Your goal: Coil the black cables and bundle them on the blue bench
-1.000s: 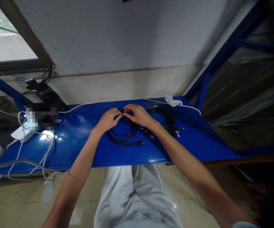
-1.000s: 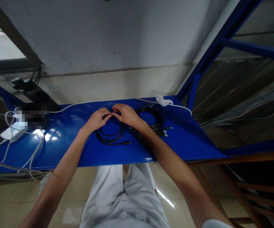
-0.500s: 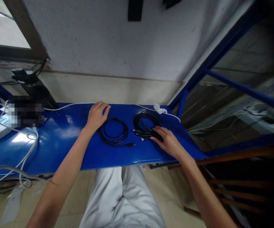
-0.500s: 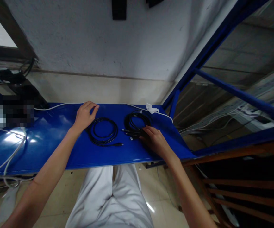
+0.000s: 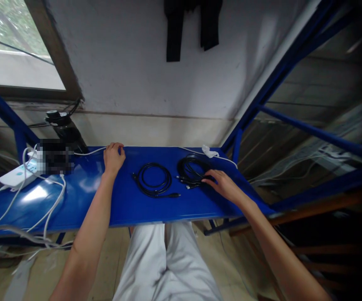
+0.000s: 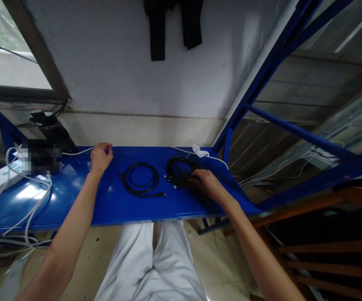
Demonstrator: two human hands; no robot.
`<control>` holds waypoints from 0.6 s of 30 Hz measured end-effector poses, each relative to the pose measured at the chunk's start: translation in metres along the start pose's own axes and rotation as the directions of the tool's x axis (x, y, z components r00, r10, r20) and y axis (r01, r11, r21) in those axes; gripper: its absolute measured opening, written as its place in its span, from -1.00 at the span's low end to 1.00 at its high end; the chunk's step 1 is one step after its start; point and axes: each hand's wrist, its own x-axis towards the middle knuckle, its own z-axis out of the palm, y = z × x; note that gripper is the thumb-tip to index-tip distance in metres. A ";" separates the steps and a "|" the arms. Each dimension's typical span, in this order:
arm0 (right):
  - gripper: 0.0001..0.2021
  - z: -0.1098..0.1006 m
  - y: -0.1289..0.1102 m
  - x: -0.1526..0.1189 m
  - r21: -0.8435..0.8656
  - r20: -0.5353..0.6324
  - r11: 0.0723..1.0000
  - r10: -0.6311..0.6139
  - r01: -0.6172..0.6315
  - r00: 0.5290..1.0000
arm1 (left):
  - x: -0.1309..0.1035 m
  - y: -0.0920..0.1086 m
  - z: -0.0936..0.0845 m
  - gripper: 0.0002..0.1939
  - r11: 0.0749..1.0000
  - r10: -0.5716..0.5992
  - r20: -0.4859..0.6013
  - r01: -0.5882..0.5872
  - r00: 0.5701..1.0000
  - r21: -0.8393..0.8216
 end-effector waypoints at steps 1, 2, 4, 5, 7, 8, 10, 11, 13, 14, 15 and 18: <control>-0.75 -0.002 -0.001 0.001 -0.004 -0.010 1.000 0.005 -0.005 1.000 | 0.000 -0.002 0.000 -0.74 1.000 -0.019 0.003 0.019 1.000 0.005; -0.75 -0.004 -0.002 0.003 -0.010 -0.017 1.000 0.005 -0.005 1.000 | 0.000 -0.003 0.000 -0.73 0.999 -0.034 0.014 0.033 0.999 0.012; -0.74 -0.007 -0.005 0.007 -0.026 -0.029 1.000 0.004 -0.004 1.000 | -0.001 -0.003 0.001 -0.72 0.998 -0.051 0.049 0.049 0.997 0.036; -0.74 -0.008 -0.007 0.009 -0.039 -0.032 0.999 0.008 -0.009 0.999 | -0.002 -0.004 0.001 -0.71 0.997 -0.055 0.071 0.051 0.996 0.050; -0.71 -0.012 -0.010 0.014 -0.072 -0.047 0.997 0.026 -0.029 0.999 | -0.003 -0.004 0.003 -0.69 0.996 -0.064 0.112 0.056 0.992 0.076; -0.70 -0.014 -0.011 0.016 -0.089 -0.058 0.995 0.031 -0.036 0.998 | -0.005 -0.005 0.003 -0.67 0.994 -0.071 0.131 0.060 0.989 0.087; -0.70 -0.020 -0.012 0.022 -0.114 -0.085 0.993 0.020 -0.030 0.996 | -0.007 -0.006 0.005 -0.63 0.993 -0.087 0.167 0.071 0.982 0.098; -0.70 -0.024 -0.013 0.025 -0.124 -0.100 0.992 0.004 -0.017 0.995 | -0.008 -0.007 0.006 -0.62 0.992 -0.094 0.184 0.077 0.978 0.099; -0.70 -0.034 -0.015 0.031 -0.145 -0.127 0.989 -0.036 0.017 0.991 | -0.009 -0.009 0.006 -0.63 0.992 -0.105 0.218 0.085 0.970 0.097; -0.71 -0.040 -0.017 0.034 -0.159 -0.143 0.987 -0.053 0.030 0.988 | -0.009 -0.009 0.007 -0.64 0.991 -0.109 0.231 0.089 0.967 0.098; -0.72 -0.047 -0.020 0.037 -0.175 -0.159 0.984 -0.070 0.041 0.985 | -0.009 -0.009 0.007 -0.65 0.991 -0.113 0.239 0.092 0.965 0.100; -0.73 -0.070 -0.030 0.045 -0.225 -0.202 0.972 -0.120 0.073 0.972 | -0.009 -0.010 0.006 -0.65 0.989 -0.123 0.240 0.100 0.963 0.108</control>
